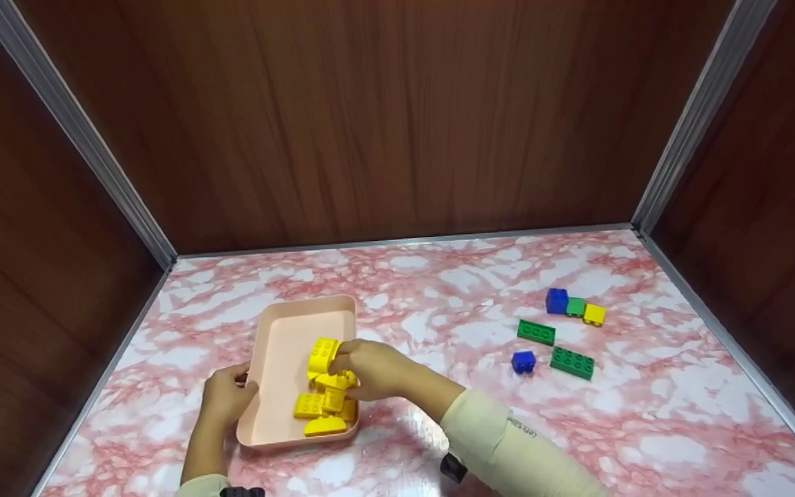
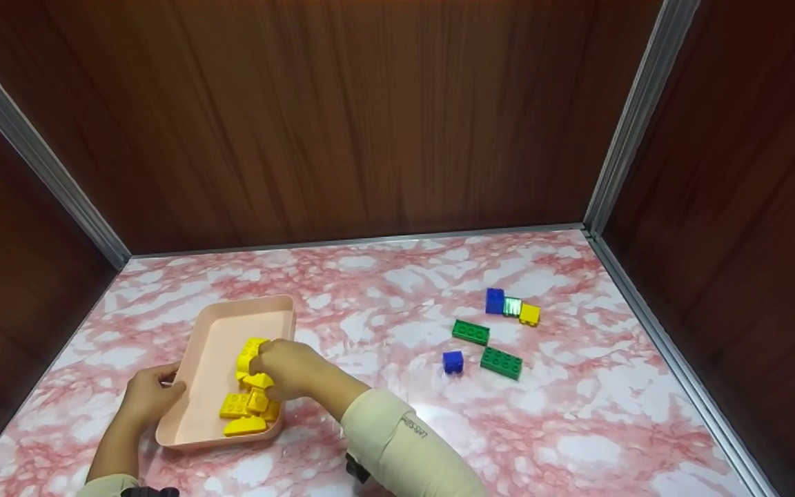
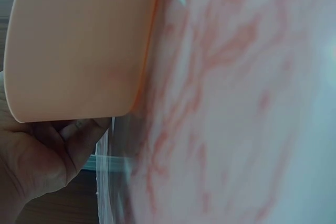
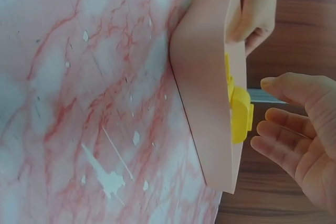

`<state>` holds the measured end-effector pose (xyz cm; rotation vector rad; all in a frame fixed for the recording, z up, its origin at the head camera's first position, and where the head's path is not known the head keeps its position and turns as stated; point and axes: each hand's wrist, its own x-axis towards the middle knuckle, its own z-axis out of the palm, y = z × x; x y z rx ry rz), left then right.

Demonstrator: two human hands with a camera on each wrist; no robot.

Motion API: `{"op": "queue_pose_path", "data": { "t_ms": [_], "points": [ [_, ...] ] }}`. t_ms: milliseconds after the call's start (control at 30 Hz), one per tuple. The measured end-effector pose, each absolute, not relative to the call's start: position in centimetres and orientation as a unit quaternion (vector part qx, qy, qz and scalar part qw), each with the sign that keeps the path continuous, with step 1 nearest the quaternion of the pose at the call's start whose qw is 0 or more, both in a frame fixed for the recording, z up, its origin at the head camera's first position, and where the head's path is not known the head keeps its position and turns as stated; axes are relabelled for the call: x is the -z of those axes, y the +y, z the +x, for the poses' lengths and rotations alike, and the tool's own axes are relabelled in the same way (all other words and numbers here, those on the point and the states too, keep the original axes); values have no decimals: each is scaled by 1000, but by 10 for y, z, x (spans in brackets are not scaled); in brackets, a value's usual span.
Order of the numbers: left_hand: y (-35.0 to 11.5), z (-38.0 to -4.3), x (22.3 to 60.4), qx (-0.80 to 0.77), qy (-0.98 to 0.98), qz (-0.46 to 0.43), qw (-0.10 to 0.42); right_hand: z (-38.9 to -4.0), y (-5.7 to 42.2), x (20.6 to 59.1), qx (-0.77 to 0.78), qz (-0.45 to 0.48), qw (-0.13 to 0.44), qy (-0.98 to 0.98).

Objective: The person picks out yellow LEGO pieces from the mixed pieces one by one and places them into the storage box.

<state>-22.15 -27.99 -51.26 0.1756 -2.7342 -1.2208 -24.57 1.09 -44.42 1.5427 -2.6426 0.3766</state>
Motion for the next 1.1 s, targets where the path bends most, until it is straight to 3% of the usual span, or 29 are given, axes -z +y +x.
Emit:
{"op": "queue_pose_path", "data": {
  "t_ms": [500, 900, 1100],
  "points": [
    [-280, -222, 513, 405, -910, 58, 68, -253, 68, 430, -152, 510, 82, -842],
    [-282, -222, 514, 402, -911, 61, 69, -260, 151, 443, -231, 478, 138, -836],
    [-280, -223, 513, 402, -911, 62, 64, -260, 198, 445, -259, 421, 125, -860]
  ]
}}
